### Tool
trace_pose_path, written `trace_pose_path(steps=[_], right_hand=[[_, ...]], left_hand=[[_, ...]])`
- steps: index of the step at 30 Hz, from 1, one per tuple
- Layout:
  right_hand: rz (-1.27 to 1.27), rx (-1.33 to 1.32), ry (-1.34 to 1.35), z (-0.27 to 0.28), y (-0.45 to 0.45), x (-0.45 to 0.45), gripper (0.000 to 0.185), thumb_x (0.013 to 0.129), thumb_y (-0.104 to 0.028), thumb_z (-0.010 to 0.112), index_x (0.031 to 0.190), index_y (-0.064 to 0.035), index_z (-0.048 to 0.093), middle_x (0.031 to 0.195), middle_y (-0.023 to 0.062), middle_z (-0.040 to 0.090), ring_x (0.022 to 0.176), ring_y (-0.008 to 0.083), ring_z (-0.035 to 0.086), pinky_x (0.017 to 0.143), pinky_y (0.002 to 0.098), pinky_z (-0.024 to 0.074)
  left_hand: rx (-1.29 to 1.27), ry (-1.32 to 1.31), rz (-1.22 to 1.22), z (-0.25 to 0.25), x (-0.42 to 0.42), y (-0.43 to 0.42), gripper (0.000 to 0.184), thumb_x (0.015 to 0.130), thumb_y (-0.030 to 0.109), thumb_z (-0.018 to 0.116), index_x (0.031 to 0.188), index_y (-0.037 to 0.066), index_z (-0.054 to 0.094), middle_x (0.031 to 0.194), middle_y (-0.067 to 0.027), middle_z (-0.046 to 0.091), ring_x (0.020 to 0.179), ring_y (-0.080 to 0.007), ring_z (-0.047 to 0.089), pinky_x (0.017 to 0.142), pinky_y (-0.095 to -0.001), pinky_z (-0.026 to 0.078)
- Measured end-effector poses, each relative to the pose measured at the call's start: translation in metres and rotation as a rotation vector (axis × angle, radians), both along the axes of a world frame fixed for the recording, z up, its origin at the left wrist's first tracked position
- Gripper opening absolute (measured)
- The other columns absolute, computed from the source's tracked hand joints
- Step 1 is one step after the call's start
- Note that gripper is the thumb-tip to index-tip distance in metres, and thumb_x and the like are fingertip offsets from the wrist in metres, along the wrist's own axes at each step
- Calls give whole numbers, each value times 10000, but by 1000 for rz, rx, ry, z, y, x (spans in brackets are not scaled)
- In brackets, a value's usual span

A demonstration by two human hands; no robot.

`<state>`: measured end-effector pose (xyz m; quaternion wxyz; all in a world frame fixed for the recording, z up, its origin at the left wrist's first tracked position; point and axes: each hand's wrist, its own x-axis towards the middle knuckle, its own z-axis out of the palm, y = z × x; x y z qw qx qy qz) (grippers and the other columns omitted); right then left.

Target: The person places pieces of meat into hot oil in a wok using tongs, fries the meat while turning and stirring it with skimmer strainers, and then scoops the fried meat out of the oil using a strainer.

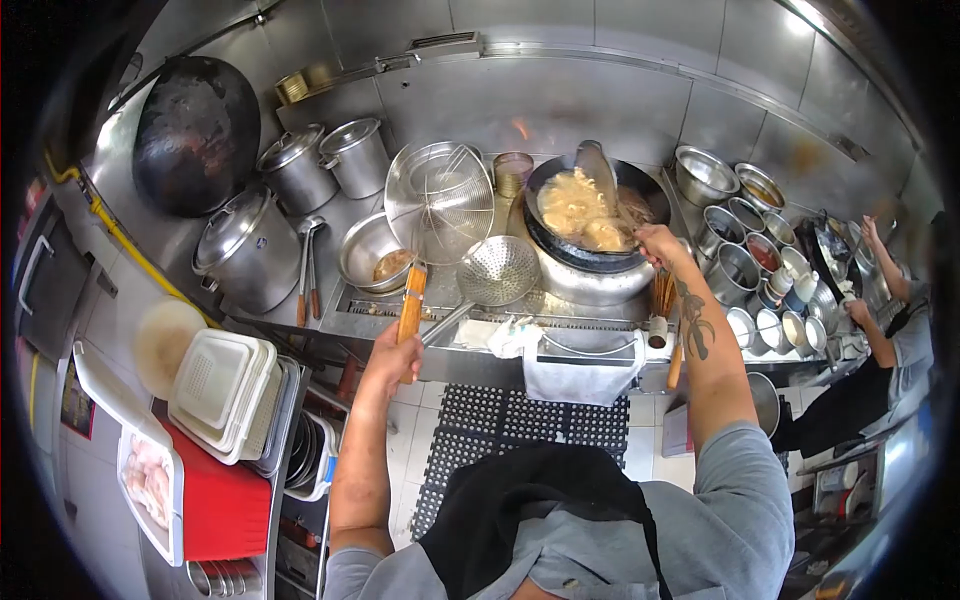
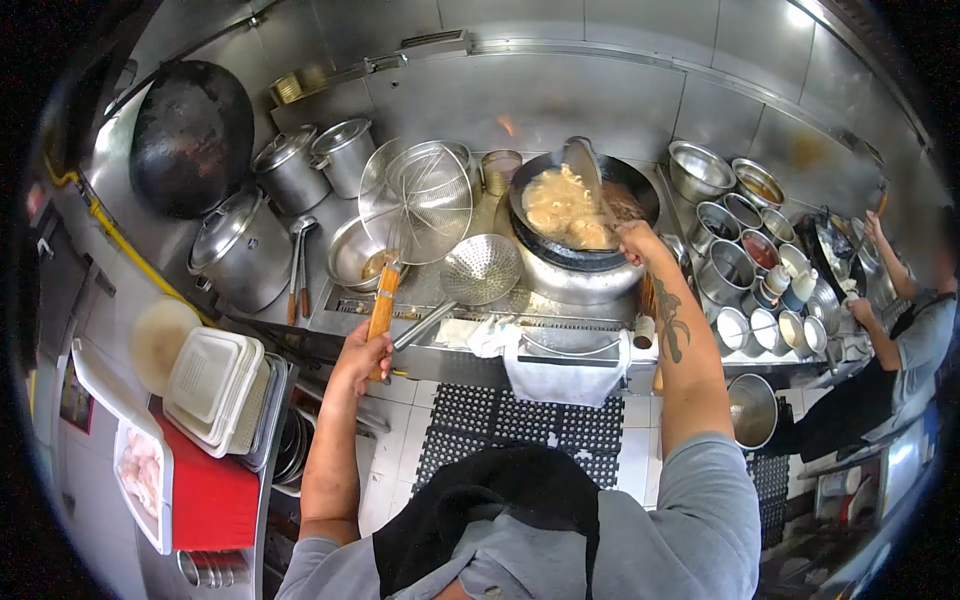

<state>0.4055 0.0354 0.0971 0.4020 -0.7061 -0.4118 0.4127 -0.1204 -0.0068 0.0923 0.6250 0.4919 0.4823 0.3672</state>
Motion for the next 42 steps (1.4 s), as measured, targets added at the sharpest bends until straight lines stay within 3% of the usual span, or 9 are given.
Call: trace_pose_path(steps=[4, 8, 9, 16, 24, 36, 39, 41, 42], right_hand=[[75, -23, -455, 2, -25, -10, 225, 884, -240, 464, 969, -75, 590, 548, -5, 470, 384, 105, 397, 338, 279, 312], [247, 351, -954, -41, -34, 17, 215, 838, -173, 469, 911, -11, 591, 740, 207, 606, 653, 360, 586, 592, 411, 455], [215, 208, -895, -18, -54, -1, 209, 805, -143, 477, 902, 13, 577, 844, 262, 574, 829, 414, 553, 722, 430, 438], [91, 245, -979, -12, -92, -9, 223, 835, -164, 416, 895, -24, 578, 824, 259, 581, 820, 404, 567, 711, 473, 448], [-36, 125, -1050, -23, -109, -31, 243, 860, -202, 396, 929, -46, 569, 785, 235, 595, 760, 402, 578, 678, 482, 456], [-162, 103, -824, -34, -113, -70, 251, 845, -161, 463, 973, 2, 605, 903, 250, 593, 879, 387, 570, 790, 407, 453], [-155, 358, -818, -45, -110, -68, 259, 867, -184, 453, 1006, -19, 596, 763, 189, 621, 656, 322, 606, 594, 391, 484], [-337, 68, 79, -14, -116, -89, 247, 894, -209, 432, 1046, -60, 557, 603, 71, 541, 403, 172, 462, 361, 316, 364], [-338, 71, 79, -9, -119, -93, 247, 894, -209, 432, 1046, -60, 557, 603, 71, 541, 403, 172, 462, 361, 316, 364]], left_hand=[[100, 86, -58, 13, 35, 18, 95, 865, 131, 474, 943, 79, 456, 634, -17, 471, 410, -95, 430, 319, -237, 344], [158, 138, -69, 19, 71, 50, 103, 889, 182, 453, 929, 88, 469, 625, -10, 466, 398, -85, 414, 317, -237, 331], [203, 153, -92, 17, 80, 60, 109, 890, 187, 451, 938, 90, 469, 626, -9, 467, 398, -85, 413, 316, -237, 329], [457, 307, -180, 27, 131, 119, 174, 888, 222, 434, 939, 62, 479, 601, -13, 465, 406, -86, 444, 300, -255, 319], [866, 658, -76, 13, 178, 197, 239, 820, 176, 486, 886, -52, 514, 822, -311, 570, 819, -462, 548, 747, -510, 426], [856, 832, -271, -20, 235, 281, 278, 822, 154, 397, 968, -39, 534, 963, -289, 574, 932, -425, 549, 820, -466, 429], [797, 842, -383, -27, 239, 283, 287, 818, 169, 408, 985, -34, 524, 971, -286, 572, 931, -429, 545, 824, -461, 426], [449, 661, -450, -23, 239, 269, 273, 837, 199, 445, 906, -52, 526, 650, -250, 573, 539, -337, 593, 500, -435, 471], [452, 661, -450, -26, 238, 263, 273, 837, 199, 445, 906, -52, 526, 650, -250, 573, 539, -337, 593, 500, -435, 471]])
